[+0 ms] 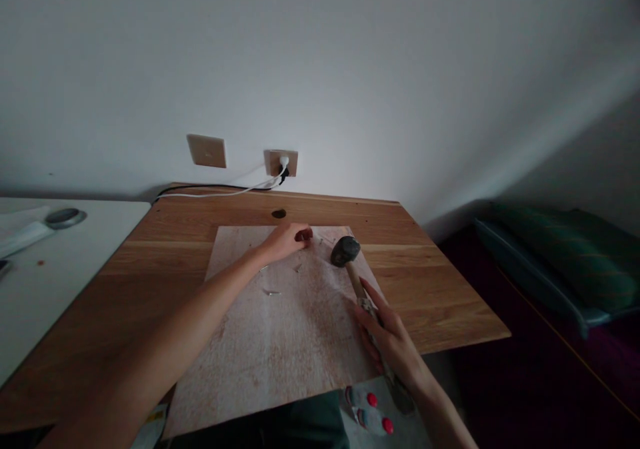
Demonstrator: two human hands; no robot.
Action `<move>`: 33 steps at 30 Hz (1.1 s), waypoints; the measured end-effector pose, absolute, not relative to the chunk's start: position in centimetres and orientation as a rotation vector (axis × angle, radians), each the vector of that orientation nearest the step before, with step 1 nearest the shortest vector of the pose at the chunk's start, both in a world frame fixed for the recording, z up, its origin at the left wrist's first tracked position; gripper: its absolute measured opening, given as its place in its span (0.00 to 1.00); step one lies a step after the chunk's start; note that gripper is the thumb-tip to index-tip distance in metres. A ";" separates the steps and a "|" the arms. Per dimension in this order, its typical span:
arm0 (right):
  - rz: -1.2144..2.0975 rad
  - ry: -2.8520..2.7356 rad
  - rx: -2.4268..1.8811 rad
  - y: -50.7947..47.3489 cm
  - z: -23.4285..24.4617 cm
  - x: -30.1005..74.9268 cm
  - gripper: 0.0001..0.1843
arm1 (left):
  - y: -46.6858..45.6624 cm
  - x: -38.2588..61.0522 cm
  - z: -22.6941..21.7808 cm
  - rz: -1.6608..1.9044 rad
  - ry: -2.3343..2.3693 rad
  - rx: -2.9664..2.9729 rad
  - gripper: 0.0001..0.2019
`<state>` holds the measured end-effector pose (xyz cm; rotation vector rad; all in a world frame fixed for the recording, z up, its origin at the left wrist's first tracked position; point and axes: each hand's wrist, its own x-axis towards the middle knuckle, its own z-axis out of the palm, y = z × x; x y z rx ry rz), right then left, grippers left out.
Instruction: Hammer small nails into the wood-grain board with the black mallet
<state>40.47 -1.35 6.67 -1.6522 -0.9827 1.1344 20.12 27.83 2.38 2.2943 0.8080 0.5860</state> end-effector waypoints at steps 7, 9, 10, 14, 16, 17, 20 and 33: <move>1.105 -1.010 -1.573 1.3 9.1 39.5 0.72 | 27.7 20.2 2.3 0.623 0.799 2.216 0.15; 1.116 -1.031 -1.545 2.4 9.5 39.2 0.71 | 27.7 20.2 2.2 0.623 0.795 2.206 0.15; 1.127 -1.041 -1.535 3.1 9.5 39.0 0.70 | 27.7 20.2 2.2 0.623 0.795 2.203 0.15; 1.182 -1.059 -1.540 5.0 9.1 38.2 0.65 | 27.7 20.3 2.1 0.633 0.808 2.200 0.16; 1.188 -1.050 -1.558 5.4 8.8 38.0 0.66 | 27.7 20.3 2.1 0.637 0.817 2.202 0.17; 1.180 -1.042 -1.564 5.3 8.7 38.0 0.66 | 27.7 20.3 2.2 0.635 0.818 2.205 0.17; 1.142 -1.014 -1.572 4.0 8.3 38.4 0.69 | 28.1 19.9 2.6 0.606 0.793 2.232 0.16; 1.127 -0.946 -1.639 -0.3 4.2 40.0 0.59 | 26.9 17.9 5.5 0.310 0.617 2.543 0.10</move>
